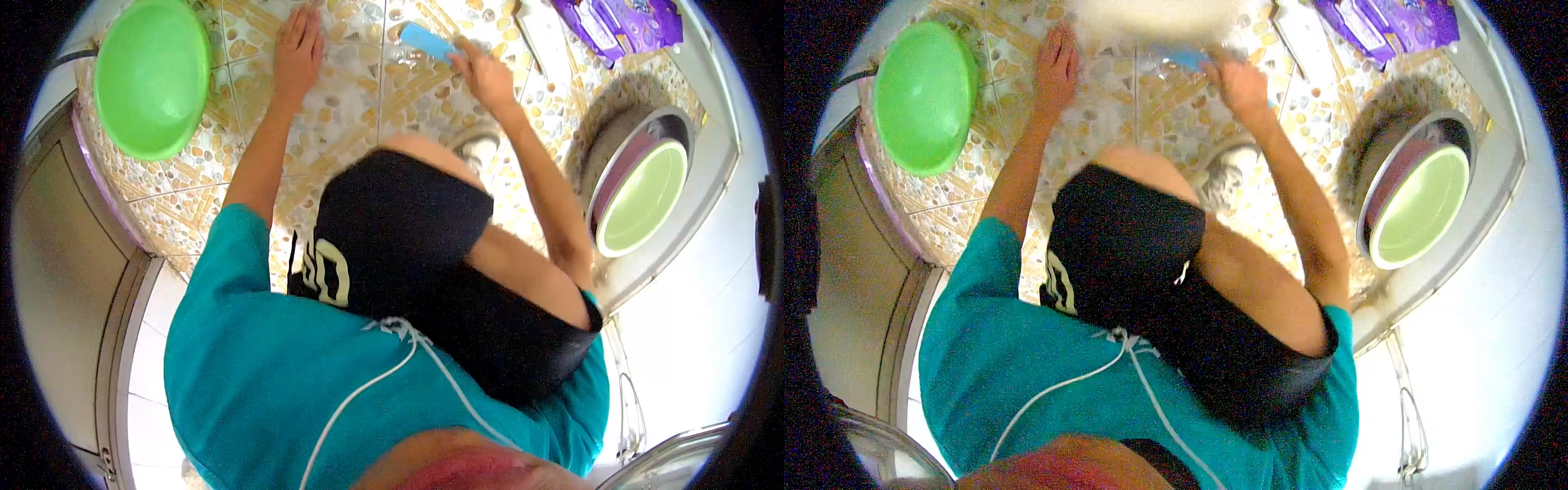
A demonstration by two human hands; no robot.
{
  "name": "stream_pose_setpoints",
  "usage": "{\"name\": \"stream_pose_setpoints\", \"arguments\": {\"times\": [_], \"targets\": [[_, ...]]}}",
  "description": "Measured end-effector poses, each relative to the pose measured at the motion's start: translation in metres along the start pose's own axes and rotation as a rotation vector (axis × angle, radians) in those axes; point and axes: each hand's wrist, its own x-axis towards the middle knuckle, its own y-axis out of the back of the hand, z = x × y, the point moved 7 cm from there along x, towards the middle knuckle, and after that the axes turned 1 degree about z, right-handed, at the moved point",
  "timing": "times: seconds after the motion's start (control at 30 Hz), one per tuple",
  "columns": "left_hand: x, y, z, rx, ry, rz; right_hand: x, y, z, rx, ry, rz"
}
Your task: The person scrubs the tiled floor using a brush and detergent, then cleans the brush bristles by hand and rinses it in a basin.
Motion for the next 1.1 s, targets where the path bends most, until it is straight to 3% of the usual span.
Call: {"name": "stream_pose_setpoints", "arguments": {"times": [0.07,0.17,0.23,0.27,0.33,0.37,0.43,0.47,0.57,0.6,0.67,0.7,0.77,0.8,0.87,0.93,1.0,1.07,1.1], "targets": [[0.006,-0.002,-0.003,0.018,-0.013,0.02,-0.005,-0.018,0.002,0.447,-0.141,-0.052],[0.004,-0.003,-0.003,0.014,0.014,-0.012,-0.035,-0.071,-0.026,0.6,-0.1,-0.222],[-0.01,-0.009,0.013,-0.018,0.045,-0.028,-0.073,-0.1,-0.054,0.624,-0.05,-0.629],[-0.013,-0.014,0.014,0.043,0.092,0.013,-0.072,-0.099,-0.048,0.616,-0.05,-0.621],[-0.003,-0.023,0.021,0.12,0.139,0.09,-0.053,-0.09,-0.007,0.644,-0.273,-0.416],[-0.008,-0.03,0.04,0.075,0.135,0.011,-0.032,-0.086,0.024,0.737,-0.313,-0.249],[-0.023,-0.036,0.086,0.03,0.152,-0.09,-0.026,-0.083,0.054,0.841,-0.421,-0.193],[-0.021,-0.042,0.106,-0.003,0.146,-0.095,-0.028,-0.081,0.055,0.85,-0.485,-0.276],[-0.016,-0.041,0.115,-0.055,0.133,-0.099,-0.069,-0.133,-0.009,0.702,-0.188,-0.324],[-0.017,-0.042,0.116,-0.067,0.13,-0.12,-0.066,-0.12,-0.007,0.693,-0.182,-0.328],[-0.017,-0.045,0.112,-0.043,0.129,-0.101,-0.057,-0.1,0.0,0.507,-0.323,-0.574],[-0.02,-0.047,0.111,-0.027,0.115,-0.096,-0.04,-0.071,0.006,0.785,-0.005,-0.188],[-0.019,-0.043,0.111,-0.044,0.124,-0.102,-0.016,-0.09,0.06,0.709,-0.268,-0.315],[-0.019,-0.04,0.113,-0.06,0.132,-0.094,-0.016,-0.078,0.07,0.894,-0.513,-0.398],[-0.02,-0.039,0.112,-0.047,0.098,-0.116,-0.021,-0.093,0.033,0.371,0.123,-0.18],[-0.017,-0.039,0.102,-0.022,0.065,-0.122,-0.055,-0.127,0.019,0.828,-0.266,-0.387],[-0.02,-0.043,0.099,-0.031,0.016,-0.126,-0.048,-0.086,0.014,0.632,-0.236,-0.331],[-0.022,-0.038,0.099,-0.051,0.009,-0.123,-0.009,-0.078,0.039,0.291,0.279,-0.17],[-0.023,-0.035,0.099,-0.069,0.001,-0.111,0.002,-0.06,0.072,0.644,-0.216,-0.138]]}}
